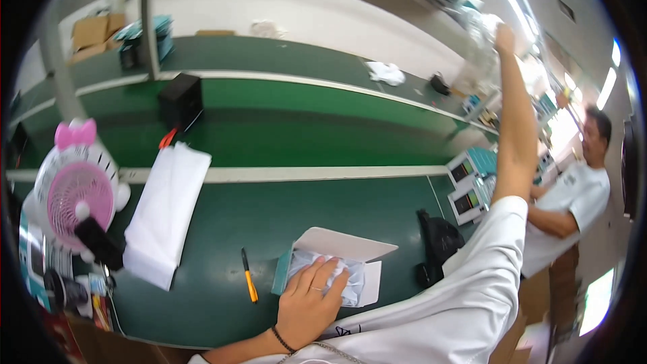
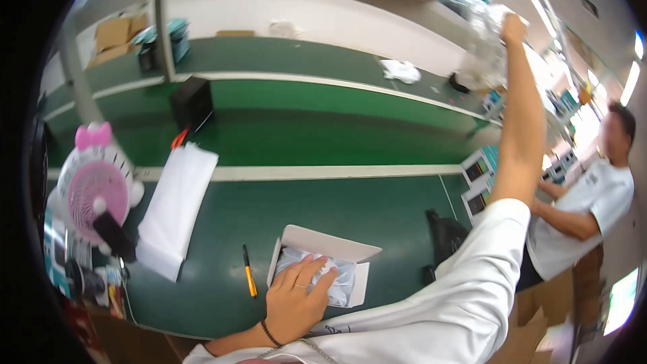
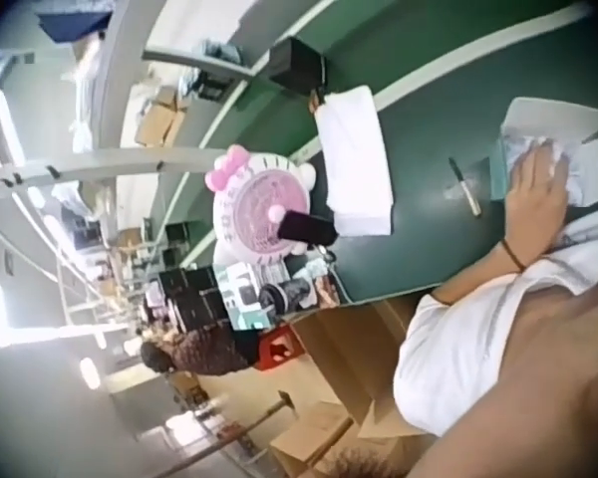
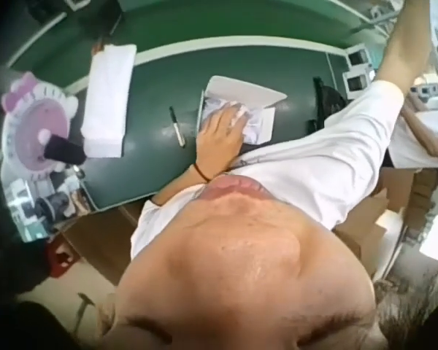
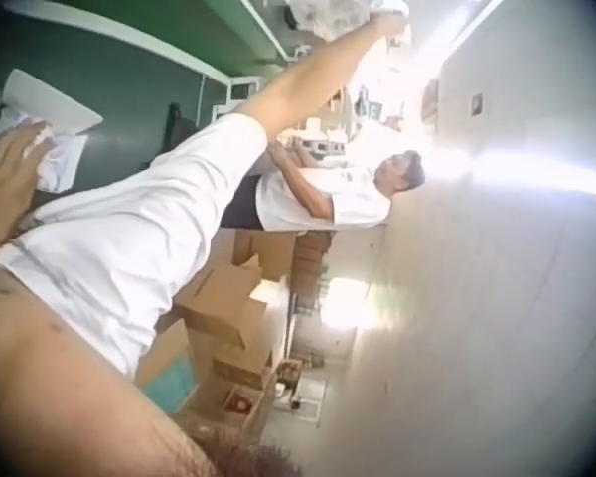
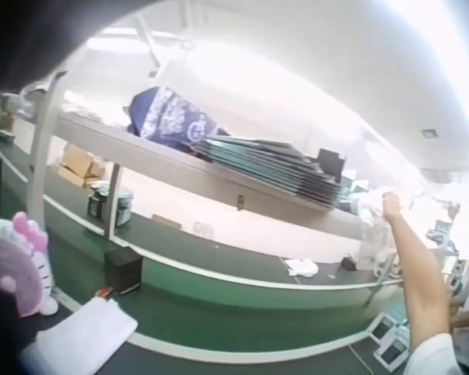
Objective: Packing electronic items into boxes on an assembly line.
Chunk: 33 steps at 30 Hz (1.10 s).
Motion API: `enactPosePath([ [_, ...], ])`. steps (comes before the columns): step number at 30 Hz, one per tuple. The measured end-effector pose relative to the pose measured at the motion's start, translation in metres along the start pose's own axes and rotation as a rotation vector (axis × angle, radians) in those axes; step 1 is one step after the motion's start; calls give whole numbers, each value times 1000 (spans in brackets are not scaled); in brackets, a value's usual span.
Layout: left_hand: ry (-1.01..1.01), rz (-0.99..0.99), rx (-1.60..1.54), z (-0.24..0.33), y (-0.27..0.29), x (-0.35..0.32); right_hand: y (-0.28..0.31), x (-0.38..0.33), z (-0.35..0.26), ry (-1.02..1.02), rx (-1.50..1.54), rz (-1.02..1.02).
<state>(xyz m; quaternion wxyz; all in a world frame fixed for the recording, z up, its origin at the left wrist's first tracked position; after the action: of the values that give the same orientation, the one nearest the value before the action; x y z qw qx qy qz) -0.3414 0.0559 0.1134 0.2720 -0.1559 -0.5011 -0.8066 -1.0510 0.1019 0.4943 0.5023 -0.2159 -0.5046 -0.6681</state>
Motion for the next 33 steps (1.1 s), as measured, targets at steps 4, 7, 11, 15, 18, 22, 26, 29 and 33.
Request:
enactPosePath([
  [4, -117, 50, 16, 13, 13, -24, 148, -77, 53, -369, 977, 95],
  [7, -124, 71, 0, 8, 16, -37, 200, -120, 54, -496, 1336, 136],
  [11, -124, 49, -24, 11, 14, -36, 268, -201, 63, -479, 1457, 377],
  [15, -59, 46, 44, 6, 11, -33, 290, -322, -2, -476, 1478, 342],
  [18, -115, 44, 38, 10, 14, -30, 280, -438, -88, -408, 1398, 72],
  [22, -154, 89, 46, 16, 12, -26, 223, -613, -209, -163, 1328, -286],
  [26, -194, 30, 70, 16, 12, -37, 244, -655, -208, -113, 1259, -280],
  [29, -175, 40, 6, 20, 20, -40, 255, -653, -194, -170, 1122, -329],
  [33, -165, 4, 3, 21, 14, -40, 240, -669, -188, -202, 1054, -332],
])
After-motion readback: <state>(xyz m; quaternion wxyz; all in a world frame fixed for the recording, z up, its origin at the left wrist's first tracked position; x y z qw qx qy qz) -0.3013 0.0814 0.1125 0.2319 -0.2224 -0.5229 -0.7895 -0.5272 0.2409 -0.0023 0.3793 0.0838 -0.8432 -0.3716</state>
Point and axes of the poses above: each hand's wrist, its own x-axis towards the middle knuckle, its own y-axis out of the back of the hand, z = x × y, the point moved 10 cm from there along x, towards the middle knuckle, and after that the axes turned 1 degree about -z, right-handed, at the moved point
